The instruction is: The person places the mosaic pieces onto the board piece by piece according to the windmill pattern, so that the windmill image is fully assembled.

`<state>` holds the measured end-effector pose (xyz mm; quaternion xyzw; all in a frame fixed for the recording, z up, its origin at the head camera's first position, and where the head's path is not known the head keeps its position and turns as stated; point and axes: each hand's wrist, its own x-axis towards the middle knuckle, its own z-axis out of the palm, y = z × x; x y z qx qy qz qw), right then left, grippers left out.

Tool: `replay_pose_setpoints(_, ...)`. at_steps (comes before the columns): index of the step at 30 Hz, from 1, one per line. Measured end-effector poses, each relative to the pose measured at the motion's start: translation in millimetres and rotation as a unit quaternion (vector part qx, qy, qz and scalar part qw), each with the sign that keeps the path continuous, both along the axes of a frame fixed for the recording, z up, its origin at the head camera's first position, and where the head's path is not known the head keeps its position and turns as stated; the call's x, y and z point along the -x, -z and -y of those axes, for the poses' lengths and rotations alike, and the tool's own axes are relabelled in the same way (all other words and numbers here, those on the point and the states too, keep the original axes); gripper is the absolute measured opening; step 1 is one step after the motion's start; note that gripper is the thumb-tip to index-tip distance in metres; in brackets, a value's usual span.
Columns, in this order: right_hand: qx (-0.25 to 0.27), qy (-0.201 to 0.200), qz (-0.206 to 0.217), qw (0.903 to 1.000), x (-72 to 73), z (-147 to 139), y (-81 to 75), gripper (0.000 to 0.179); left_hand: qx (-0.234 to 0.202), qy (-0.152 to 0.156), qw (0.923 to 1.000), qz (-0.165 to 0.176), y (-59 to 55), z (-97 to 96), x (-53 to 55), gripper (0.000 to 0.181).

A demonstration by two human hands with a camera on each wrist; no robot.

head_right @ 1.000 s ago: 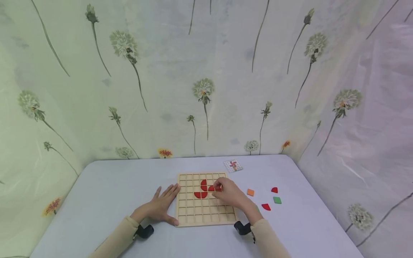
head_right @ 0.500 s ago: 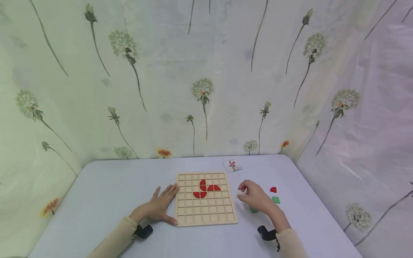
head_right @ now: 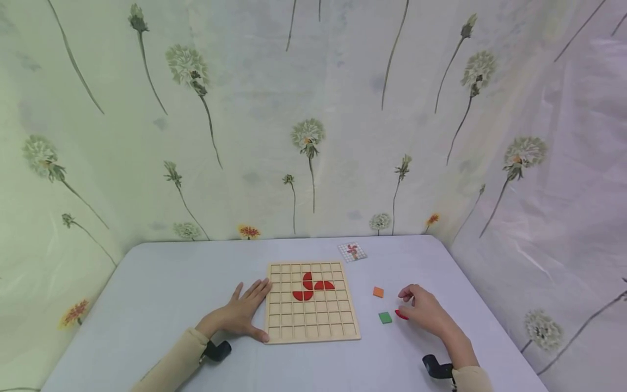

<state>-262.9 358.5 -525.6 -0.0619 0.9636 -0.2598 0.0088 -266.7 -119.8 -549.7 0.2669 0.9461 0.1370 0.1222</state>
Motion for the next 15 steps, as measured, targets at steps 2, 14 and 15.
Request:
replay_pose_setpoints(2, -0.007, 0.000, 0.004, 1.0000, -0.5, -6.4, 1.7, 0.026, 0.003, 0.000, 1.0000, -0.003, 0.5, 0.4, 0.8, 0.129)
replay_pose_setpoints(14, -0.006, 0.014, 0.055, 0.9984, -3.6, -3.8, 6.7, 0.024, 0.001, -0.002, 1.0000, 0.000, 0.0, 0.0, 1.3, 0.130)
replay_pose_setpoints(15, -0.005, 0.014, 0.054, 0.9985, -3.8, -3.1, 6.7, 0.023, -0.001, -0.002, 1.0000, 0.002, -0.4, -0.2, 0.8, 0.130)
